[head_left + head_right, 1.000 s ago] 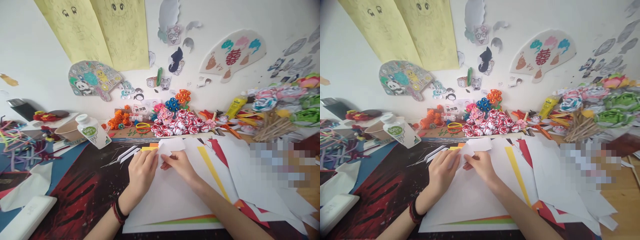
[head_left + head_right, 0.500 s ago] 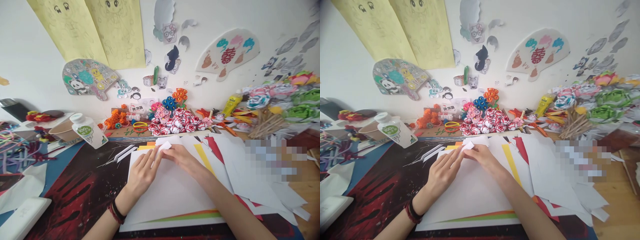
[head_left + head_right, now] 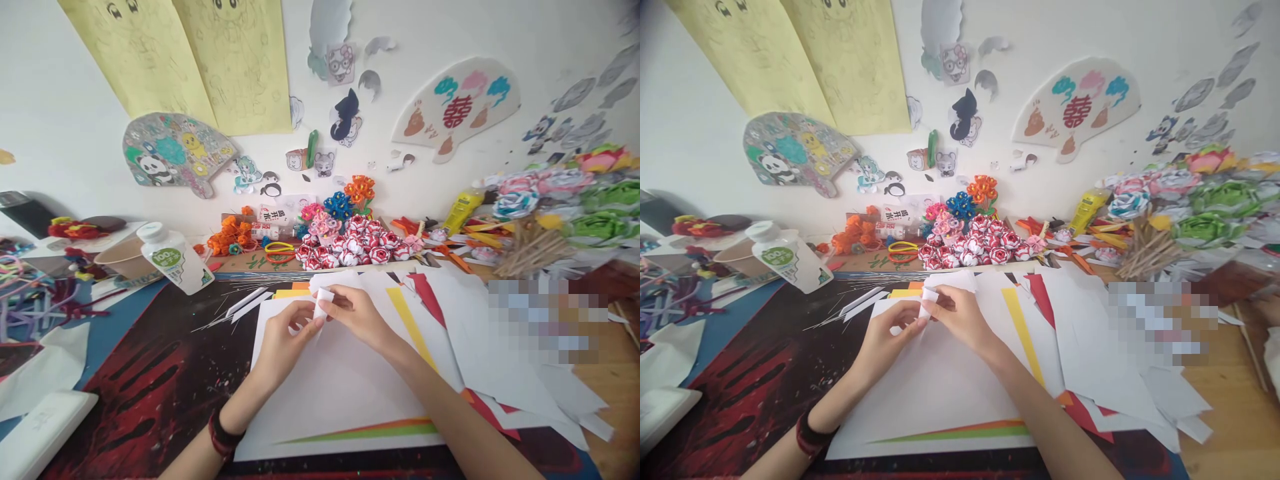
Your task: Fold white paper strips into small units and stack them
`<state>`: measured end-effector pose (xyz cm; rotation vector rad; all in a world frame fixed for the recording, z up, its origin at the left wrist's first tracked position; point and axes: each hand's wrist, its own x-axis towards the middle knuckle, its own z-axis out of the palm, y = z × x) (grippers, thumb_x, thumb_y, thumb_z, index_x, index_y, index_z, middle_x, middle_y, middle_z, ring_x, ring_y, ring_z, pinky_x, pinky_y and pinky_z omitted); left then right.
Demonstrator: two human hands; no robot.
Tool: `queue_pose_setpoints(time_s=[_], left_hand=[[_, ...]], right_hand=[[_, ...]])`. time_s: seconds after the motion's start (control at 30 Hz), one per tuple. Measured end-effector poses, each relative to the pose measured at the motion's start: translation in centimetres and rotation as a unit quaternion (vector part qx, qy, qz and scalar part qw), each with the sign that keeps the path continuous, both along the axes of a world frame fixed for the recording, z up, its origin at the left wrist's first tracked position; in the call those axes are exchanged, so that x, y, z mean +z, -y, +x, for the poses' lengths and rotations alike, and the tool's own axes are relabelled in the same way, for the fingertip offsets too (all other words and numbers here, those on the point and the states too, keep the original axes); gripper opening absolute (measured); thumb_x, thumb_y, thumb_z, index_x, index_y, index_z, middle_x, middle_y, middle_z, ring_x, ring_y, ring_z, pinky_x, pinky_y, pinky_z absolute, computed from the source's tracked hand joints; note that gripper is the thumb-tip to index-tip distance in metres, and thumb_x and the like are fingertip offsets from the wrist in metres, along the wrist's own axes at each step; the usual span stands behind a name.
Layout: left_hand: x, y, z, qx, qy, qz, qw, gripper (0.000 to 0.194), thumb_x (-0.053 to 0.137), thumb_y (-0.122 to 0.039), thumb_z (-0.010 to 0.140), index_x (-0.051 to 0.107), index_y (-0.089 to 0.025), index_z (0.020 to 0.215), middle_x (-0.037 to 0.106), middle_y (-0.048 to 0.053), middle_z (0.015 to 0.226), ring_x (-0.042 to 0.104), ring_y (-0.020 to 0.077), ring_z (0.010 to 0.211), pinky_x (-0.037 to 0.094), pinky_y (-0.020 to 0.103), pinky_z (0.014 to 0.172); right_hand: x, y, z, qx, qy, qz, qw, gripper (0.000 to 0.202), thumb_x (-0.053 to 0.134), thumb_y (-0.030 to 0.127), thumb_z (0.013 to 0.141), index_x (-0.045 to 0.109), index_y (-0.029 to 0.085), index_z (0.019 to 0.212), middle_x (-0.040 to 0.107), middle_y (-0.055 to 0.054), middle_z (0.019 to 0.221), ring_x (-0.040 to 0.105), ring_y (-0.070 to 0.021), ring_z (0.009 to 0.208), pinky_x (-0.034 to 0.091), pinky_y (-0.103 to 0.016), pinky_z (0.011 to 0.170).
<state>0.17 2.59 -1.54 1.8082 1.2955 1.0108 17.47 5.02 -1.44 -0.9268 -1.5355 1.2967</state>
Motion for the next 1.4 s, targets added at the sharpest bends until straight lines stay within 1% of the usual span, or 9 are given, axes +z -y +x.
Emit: queue_pose_setpoints(time_s=[0.1,0.17,0.27,0.37,0.6,0.77,0.93,1.17,1.4], left_hand=[[-0.3,0.0,0.1,0.0,0.018,-0.01,1.0,0.025,0.06,-0.037,0.085,0.065,-0.02,0.102,0.072,0.003,0.087,0.062,0.0157,0.073,0.045,0.026,0.067],[-0.3,0.1,0.2,-0.001,0.018,-0.003,1.0,0.025,0.059,-0.037,0.085,0.065,-0.02,0.103,0.072,0.002,0.085,0.06,0.015,0.071,0.044,0.026,0.068],[-0.1,0.5,0.4,-0.002,0.008,0.006,1.0,0.023,0.057,-0.037,0.086,0.066,-0.019,0.099,0.071,0.002,0.084,0.059,0.0143,0.071,0.043,0.026,0.069],[0.0,0.7,0.6,0.0,-0.001,0.008,1.0,0.022,0.056,-0.037,0.087,0.067,-0.018,0.093,0.07,0.002,0.083,0.057,0.014,0.071,0.042,0.026,0.069],[0.2,0.9,0.7,0.003,0.011,0.003,1.0,0.02,0.057,-0.035,0.086,0.068,-0.018,0.09,0.068,0.001,0.079,0.054,0.0132,0.068,0.04,0.025,0.068],[0.4,1.1,0.7,0.004,0.002,0.001,1.0,0.022,0.056,-0.036,0.087,0.069,-0.019,0.086,0.065,0.0,0.073,0.05,0.0128,0.065,0.039,0.024,0.066],[0.3,1.1,0.7,0.006,0.008,-0.002,1.0,0.022,0.057,-0.036,0.086,0.07,-0.018,0.083,0.063,-0.001,0.07,0.049,0.0125,0.064,0.039,0.023,0.065],[0.5,1.1,0.8,0.013,0.027,-0.017,0.999,0.021,0.059,-0.035,0.084,0.068,-0.017,0.079,0.061,-0.001,0.066,0.049,0.012,0.063,0.039,0.023,0.062],[0.8,1.3,0.9,0.017,0.028,-0.017,0.999,0.019,0.06,-0.035,0.083,0.067,-0.019,0.075,0.063,-0.001,0.067,0.051,0.0125,0.062,0.038,0.024,0.062]], right_hand=[[-0.2,0.1,-0.3,-0.019,-0.01,0.007,1.0,0.03,0.064,0.042,0.081,0.064,0.015,0.093,0.063,-0.004,0.079,0.061,-0.0175,0.073,0.051,-0.028,0.066],[-0.3,0.2,-0.4,-0.038,-0.004,0.022,0.999,0.026,0.065,0.041,0.08,0.065,0.015,0.086,0.061,-0.003,0.075,0.059,-0.016,0.07,0.049,-0.026,0.063],[-0.4,0.3,-0.4,-0.076,0.024,0.044,0.996,0.024,0.067,0.037,0.079,0.064,0.014,0.073,0.056,-0.001,0.067,0.053,-0.0135,0.064,0.044,-0.024,0.059],[-0.2,0.4,-0.4,-0.096,0.028,0.046,0.994,0.023,0.069,0.035,0.077,0.063,0.014,0.069,0.054,0.0,0.063,0.05,-0.012,0.06,0.041,-0.023,0.056],[0.3,0.5,-0.5,-0.067,-0.026,0.022,0.997,0.022,0.071,0.031,0.075,0.063,0.014,0.064,0.052,0.001,0.061,0.048,-0.0105,0.058,0.039,-0.022,0.055],[0.4,0.6,-0.5,-0.07,-0.026,0.022,0.997,0.023,0.071,0.032,0.075,0.063,0.014,0.063,0.053,0.001,0.06,0.048,-0.0108,0.058,0.039,-0.023,0.055],[0.2,0.6,-0.4,-0.069,-0.013,0.018,0.997,0.028,0.068,0.037,0.078,0.063,0.014,0.063,0.053,0.001,0.058,0.048,-0.0112,0.057,0.038,-0.024,0.055],[0.7,0.8,-0.3,-0.042,-0.022,0.011,0.999,0.028,0.066,0.036,0.08,0.065,0.013,0.064,0.054,0.0,0.058,0.049,-0.0107,0.056,0.039,-0.023,0.055],[1.0,0.6,-0.2,-0.022,-0.019,0.014,0.999,0.03,0.065,0.038,0.08,0.063,0.014,0.063,0.053,0.001,0.058,0.05,-0.0109,0.056,0.04,-0.024,0.057]])
